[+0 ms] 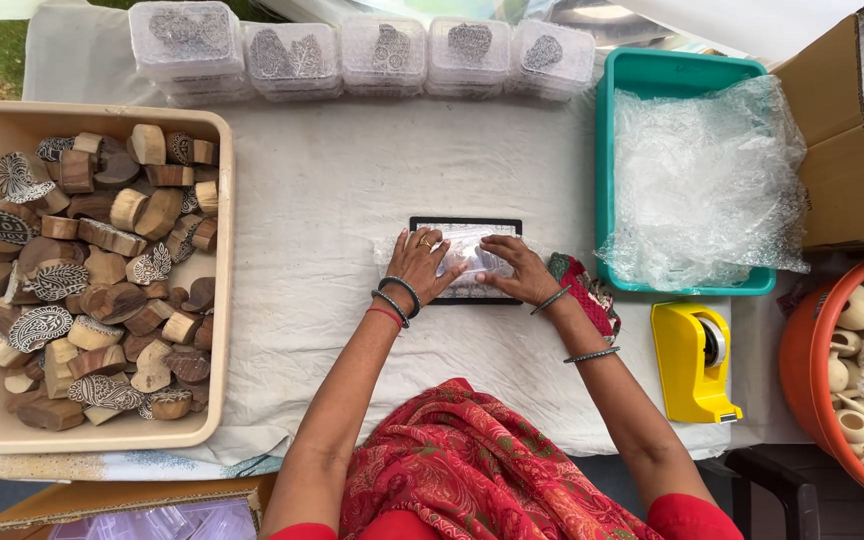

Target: The person wipes a wooden stamp with a cloth, places it into a small plastic container, and then wraps the container in bubble wrap. They secure the bubble wrap with tape from a dispenser and place the wrapped package on a black tray.

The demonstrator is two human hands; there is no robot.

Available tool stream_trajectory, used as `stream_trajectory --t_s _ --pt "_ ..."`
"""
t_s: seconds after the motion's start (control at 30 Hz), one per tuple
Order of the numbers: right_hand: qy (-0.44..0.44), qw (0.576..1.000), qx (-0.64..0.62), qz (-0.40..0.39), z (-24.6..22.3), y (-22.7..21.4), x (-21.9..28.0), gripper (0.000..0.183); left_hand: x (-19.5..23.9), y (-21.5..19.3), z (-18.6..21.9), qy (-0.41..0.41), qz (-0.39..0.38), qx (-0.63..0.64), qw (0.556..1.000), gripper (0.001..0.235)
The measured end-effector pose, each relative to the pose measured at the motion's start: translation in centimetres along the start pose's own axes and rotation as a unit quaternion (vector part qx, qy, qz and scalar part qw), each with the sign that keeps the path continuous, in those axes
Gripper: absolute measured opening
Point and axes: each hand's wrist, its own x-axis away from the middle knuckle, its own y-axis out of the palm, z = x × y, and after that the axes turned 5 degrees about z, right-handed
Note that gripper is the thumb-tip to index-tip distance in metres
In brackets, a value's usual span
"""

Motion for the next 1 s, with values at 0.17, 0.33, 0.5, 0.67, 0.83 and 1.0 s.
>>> stream_trajectory --t_s 0.17,0.33,0.5,0.67,0.83,1.0 --pt "-0.072 0.993 0.094 0.026 0.8 1.2 -0.2 0.029 -0.6 -5.0 2.1 0.006 -0.184 -0.046 0.982 0.109" --pt "-0.006 0.994 0.09 0.064 1.2 2.2 -1.3 0.013 -0.3 2.0 -1.1 0.054 -0.088 -0.042 0.994 0.078" --pt "0.057 0.993 0.079 0.072 1.4 2.8 -1.5 0.018 -0.1 3.0 -2.3 0.061 0.004 0.095 0.994 0.05" --pt "-0.061 0.976 0.187 0.094 -1.1 1.5 -1.9 0.061 -0.3 3.2 -2.6 0.06 0.052 0.102 0.992 0.035" --pt "-0.112 0.95 0.29 -0.003 1.2 3.5 -1.2 0.059 0.1 2.5 -2.8 0.089 0.061 0.068 0.992 0.029" --pt "-0.1 0.952 0.291 0.002 1.6 4.9 -0.7 0.056 2.5 1.6 -4.5 0.147 0.115 0.029 0.982 0.024"
